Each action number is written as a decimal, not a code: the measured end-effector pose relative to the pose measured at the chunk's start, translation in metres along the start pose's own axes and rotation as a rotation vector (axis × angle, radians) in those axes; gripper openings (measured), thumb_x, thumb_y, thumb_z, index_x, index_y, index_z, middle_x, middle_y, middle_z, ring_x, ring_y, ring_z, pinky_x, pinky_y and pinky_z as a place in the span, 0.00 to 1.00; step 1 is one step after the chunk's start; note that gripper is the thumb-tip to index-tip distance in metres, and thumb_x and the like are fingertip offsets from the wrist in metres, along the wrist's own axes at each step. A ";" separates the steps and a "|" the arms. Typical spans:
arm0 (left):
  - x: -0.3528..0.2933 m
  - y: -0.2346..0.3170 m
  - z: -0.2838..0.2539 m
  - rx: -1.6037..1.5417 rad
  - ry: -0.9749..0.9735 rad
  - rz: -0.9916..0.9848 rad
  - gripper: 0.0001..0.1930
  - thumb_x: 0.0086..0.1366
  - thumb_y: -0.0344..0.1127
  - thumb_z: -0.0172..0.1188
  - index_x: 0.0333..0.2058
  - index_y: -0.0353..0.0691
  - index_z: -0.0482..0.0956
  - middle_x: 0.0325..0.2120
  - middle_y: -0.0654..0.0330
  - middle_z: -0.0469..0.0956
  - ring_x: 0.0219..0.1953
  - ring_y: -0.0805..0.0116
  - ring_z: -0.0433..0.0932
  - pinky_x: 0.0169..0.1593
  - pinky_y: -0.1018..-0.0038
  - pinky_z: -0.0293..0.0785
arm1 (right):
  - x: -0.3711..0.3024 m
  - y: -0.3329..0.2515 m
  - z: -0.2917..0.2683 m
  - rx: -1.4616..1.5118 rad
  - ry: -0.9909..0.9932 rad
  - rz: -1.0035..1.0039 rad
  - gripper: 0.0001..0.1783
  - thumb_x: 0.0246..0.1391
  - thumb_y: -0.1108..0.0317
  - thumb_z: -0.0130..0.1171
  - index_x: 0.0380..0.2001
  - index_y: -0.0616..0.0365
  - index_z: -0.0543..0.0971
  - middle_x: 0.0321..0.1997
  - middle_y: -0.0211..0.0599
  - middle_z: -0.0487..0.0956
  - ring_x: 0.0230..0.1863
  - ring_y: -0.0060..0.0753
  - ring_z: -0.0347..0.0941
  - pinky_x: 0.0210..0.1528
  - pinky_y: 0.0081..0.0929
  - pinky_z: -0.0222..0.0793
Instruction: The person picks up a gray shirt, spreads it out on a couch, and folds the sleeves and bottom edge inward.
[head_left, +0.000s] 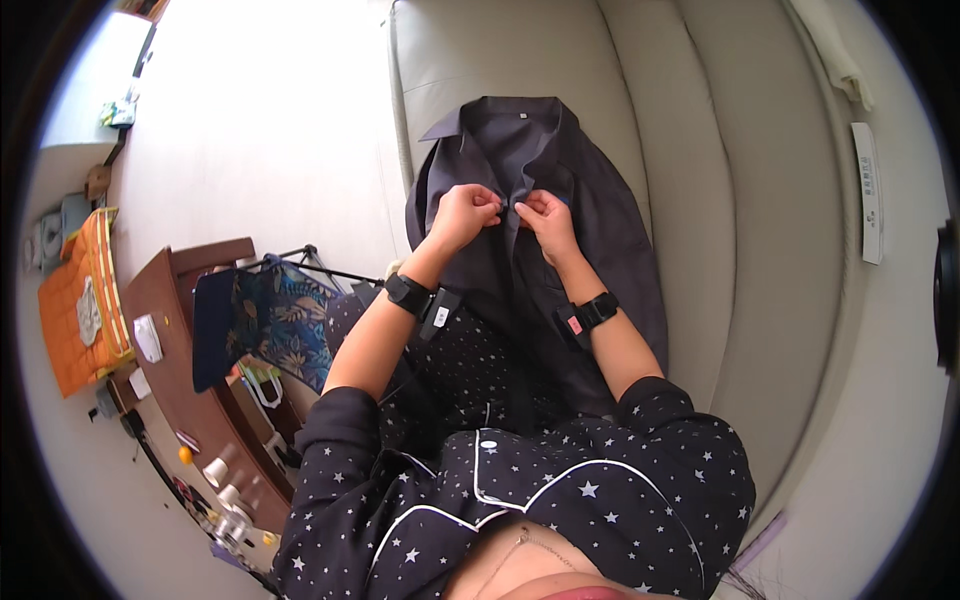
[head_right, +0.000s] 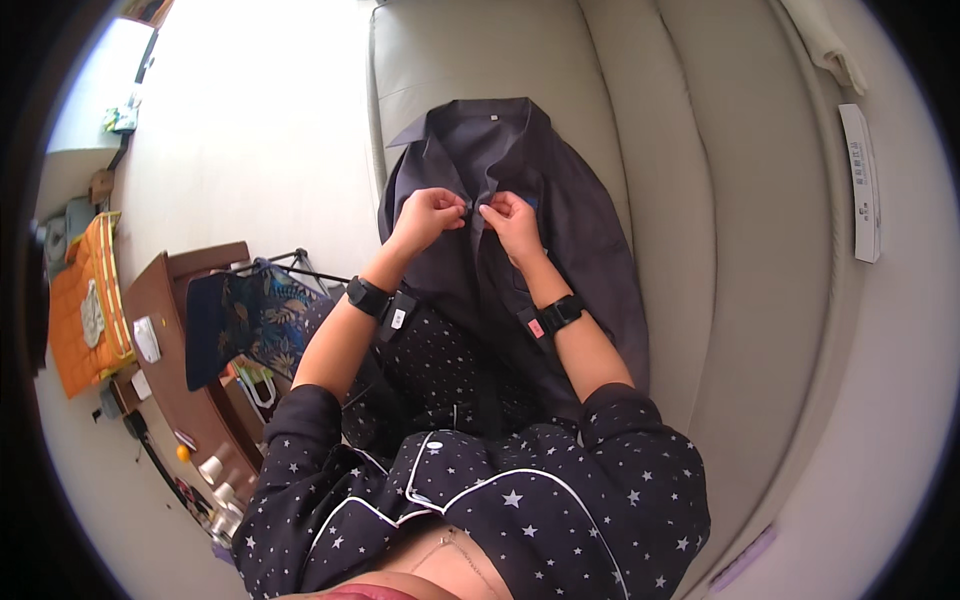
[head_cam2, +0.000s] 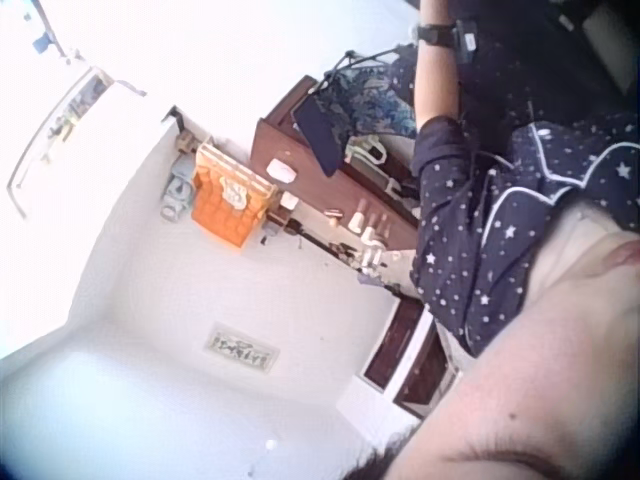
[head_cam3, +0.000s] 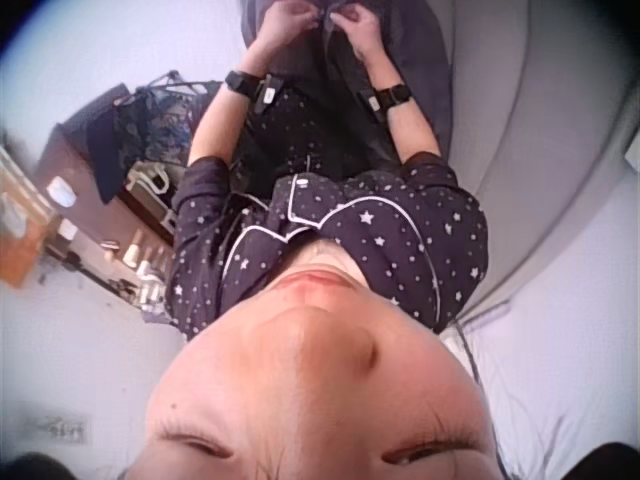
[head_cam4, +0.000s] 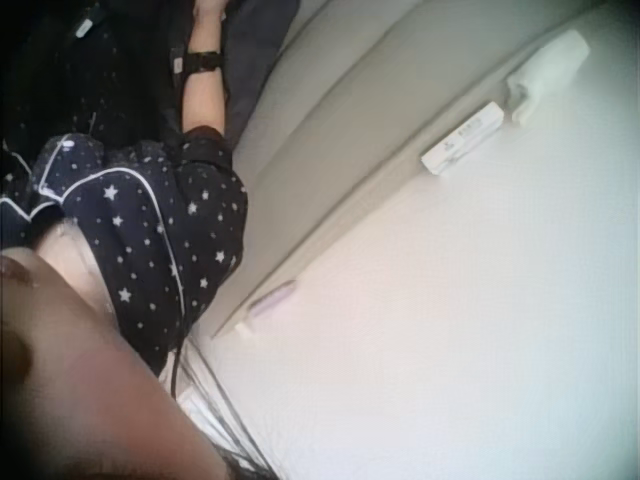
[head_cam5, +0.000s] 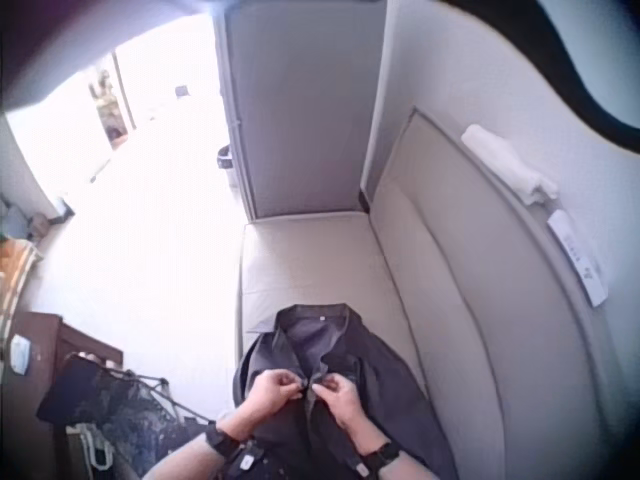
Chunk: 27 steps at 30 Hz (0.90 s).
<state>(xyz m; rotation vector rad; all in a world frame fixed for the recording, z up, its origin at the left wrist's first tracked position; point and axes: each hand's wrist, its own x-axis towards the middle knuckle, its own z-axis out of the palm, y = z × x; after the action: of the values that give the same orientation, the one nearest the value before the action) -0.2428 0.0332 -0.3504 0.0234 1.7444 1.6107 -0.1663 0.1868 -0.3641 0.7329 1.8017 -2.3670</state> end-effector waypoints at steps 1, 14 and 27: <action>-0.004 -0.004 0.003 -0.016 0.022 0.026 0.05 0.55 0.23 0.55 0.31 0.29 0.76 0.25 0.58 0.77 0.26 0.74 0.77 0.33 0.82 0.74 | -0.004 -0.002 0.001 0.035 0.008 -0.001 0.08 0.48 0.75 0.58 0.33 0.62 0.73 0.28 0.29 0.75 0.28 0.17 0.71 0.30 0.16 0.68; -0.013 -0.017 0.016 0.069 0.119 0.237 0.06 0.54 0.24 0.56 0.33 0.30 0.76 0.24 0.59 0.78 0.26 0.76 0.76 0.33 0.82 0.73 | -0.017 -0.018 0.016 -0.528 0.044 -0.117 0.13 0.49 0.66 0.59 0.19 0.64 0.71 0.19 0.31 0.74 0.20 0.18 0.69 0.22 0.18 0.66; -0.009 -0.024 0.010 0.102 0.131 0.266 0.05 0.54 0.24 0.55 0.31 0.31 0.77 0.22 0.60 0.78 0.24 0.77 0.75 0.31 0.82 0.72 | -0.012 -0.001 0.034 -0.354 0.214 -0.061 0.08 0.49 0.72 0.56 0.25 0.69 0.76 0.21 0.38 0.78 0.20 0.23 0.74 0.25 0.20 0.71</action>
<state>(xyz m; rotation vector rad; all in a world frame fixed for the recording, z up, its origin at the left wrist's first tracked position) -0.2203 0.0325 -0.3656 0.2114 1.9915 1.7422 -0.1671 0.1532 -0.3513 0.9177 2.2765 -1.9790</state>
